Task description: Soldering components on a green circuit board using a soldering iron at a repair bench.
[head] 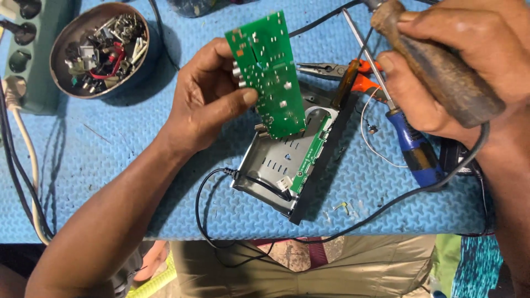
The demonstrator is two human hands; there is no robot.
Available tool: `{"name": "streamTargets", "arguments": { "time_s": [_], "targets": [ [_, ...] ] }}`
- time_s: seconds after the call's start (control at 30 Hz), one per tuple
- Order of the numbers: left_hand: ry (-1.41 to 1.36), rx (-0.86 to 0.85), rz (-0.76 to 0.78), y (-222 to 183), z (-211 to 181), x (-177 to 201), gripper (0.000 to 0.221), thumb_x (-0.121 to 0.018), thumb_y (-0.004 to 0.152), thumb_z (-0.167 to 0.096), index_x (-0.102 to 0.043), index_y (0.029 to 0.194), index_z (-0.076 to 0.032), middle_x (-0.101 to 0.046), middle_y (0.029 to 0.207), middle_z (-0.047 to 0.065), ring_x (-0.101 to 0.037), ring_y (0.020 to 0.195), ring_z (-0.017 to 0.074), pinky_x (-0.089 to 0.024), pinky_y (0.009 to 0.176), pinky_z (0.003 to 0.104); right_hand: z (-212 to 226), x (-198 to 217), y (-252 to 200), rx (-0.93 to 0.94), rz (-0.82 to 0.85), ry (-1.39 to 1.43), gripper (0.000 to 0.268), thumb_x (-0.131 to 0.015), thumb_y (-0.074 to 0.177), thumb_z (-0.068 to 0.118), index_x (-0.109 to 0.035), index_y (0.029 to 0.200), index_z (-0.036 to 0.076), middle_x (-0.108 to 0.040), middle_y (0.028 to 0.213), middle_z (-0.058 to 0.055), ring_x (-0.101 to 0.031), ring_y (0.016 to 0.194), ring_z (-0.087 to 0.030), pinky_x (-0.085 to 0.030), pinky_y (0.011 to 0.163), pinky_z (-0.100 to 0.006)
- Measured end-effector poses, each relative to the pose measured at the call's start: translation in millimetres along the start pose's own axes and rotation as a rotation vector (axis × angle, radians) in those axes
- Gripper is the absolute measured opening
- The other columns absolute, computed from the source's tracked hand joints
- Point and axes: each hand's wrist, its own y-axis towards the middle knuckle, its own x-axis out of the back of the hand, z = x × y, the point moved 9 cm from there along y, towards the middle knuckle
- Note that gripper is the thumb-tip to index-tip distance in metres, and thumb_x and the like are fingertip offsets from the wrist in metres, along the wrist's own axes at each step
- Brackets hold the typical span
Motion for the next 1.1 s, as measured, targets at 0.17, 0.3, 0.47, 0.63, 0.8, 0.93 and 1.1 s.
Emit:
{"name": "streamTargets", "arguments": {
  "time_s": [0.17,0.3,0.47,0.63,0.8,0.93,1.1],
  "targets": [
    [0.069,-0.006,0.050,-5,-13,-12,0.027,-0.072,0.102,-0.009,-0.058,0.126,-0.010,-0.061,0.127,0.005,-0.062,0.119,0.0169,-0.057,0.108,0.033,9,3,5,0.018,0.024,-0.093,0.026,-0.086,0.122,-0.004,-0.073,0.130,-0.025,-0.072,0.122,-0.040,-0.070,0.112,-0.047,-0.057,0.101,-0.051],
    [0.111,-0.123,0.206,-8,-24,-30,0.030,-0.068,0.105,-0.007,-0.059,0.133,-0.012,-0.060,0.145,0.015,-0.062,0.142,0.0332,-0.061,0.124,0.046,13,5,6,-0.023,0.024,-0.142,0.023,-0.093,0.125,-0.004,-0.078,0.132,-0.019,-0.076,0.126,-0.036,-0.074,0.110,-0.041,-0.058,0.097,-0.048],
    [0.307,-0.198,0.258,-12,-34,-39,0.021,-0.064,0.105,-0.014,-0.064,0.126,-0.013,-0.065,0.140,0.018,-0.070,0.130,0.0318,-0.062,0.115,0.044,5,-1,6,0.141,-0.077,-0.192,0.022,-0.094,0.118,0.002,-0.083,0.118,-0.016,-0.078,0.110,-0.030,-0.075,0.097,-0.041,-0.058,0.088,-0.050],
    [0.429,-0.395,0.369,-20,-39,-56,0.019,-0.061,0.098,-0.007,-0.068,0.115,-0.006,-0.069,0.131,0.015,-0.076,0.113,0.0266,-0.064,0.099,0.041,12,-1,16,0.201,-0.095,-0.192,0.020,-0.089,0.116,0.005,-0.083,0.111,-0.014,-0.077,0.103,-0.027,-0.075,0.088,-0.036,-0.057,0.082,-0.045],
    [0.721,-0.711,0.501,-26,-71,-91,0.022,-0.052,0.106,-0.009,-0.074,0.106,-0.007,-0.072,0.120,0.012,-0.078,0.099,0.0307,-0.069,0.089,0.039,17,0,24,0.227,-0.072,-0.120,0.021,-0.087,0.114,0.007,-0.079,0.115,-0.012,-0.078,0.107,-0.026,-0.076,0.090,-0.038,-0.058,0.081,-0.048],
    [0.886,-0.751,0.599,-27,-85,-107,0.040,-0.034,0.113,-0.017,-0.074,0.111,-0.010,-0.074,0.123,0.008,-0.081,0.103,0.0319,-0.065,0.085,0.037,10,-4,17,0.232,-0.086,-0.143,0.025,-0.093,0.112,0.009,-0.078,0.119,-0.010,-0.076,0.109,-0.025,-0.074,0.087,-0.035,-0.060,0.077,-0.047],
    [0.924,-0.762,0.662,-30,-87,-111,0.017,-0.057,0.108,-0.010,-0.074,0.113,-0.010,-0.074,0.124,0.009,-0.080,0.108,0.0348,-0.064,0.084,0.036,7,-7,16,0.210,-0.062,-0.154,0.025,-0.092,0.111,0.011,-0.078,0.121,-0.007,-0.075,0.108,-0.022,-0.071,0.085,-0.033,-0.057,0.074,-0.046]
  ]
}}
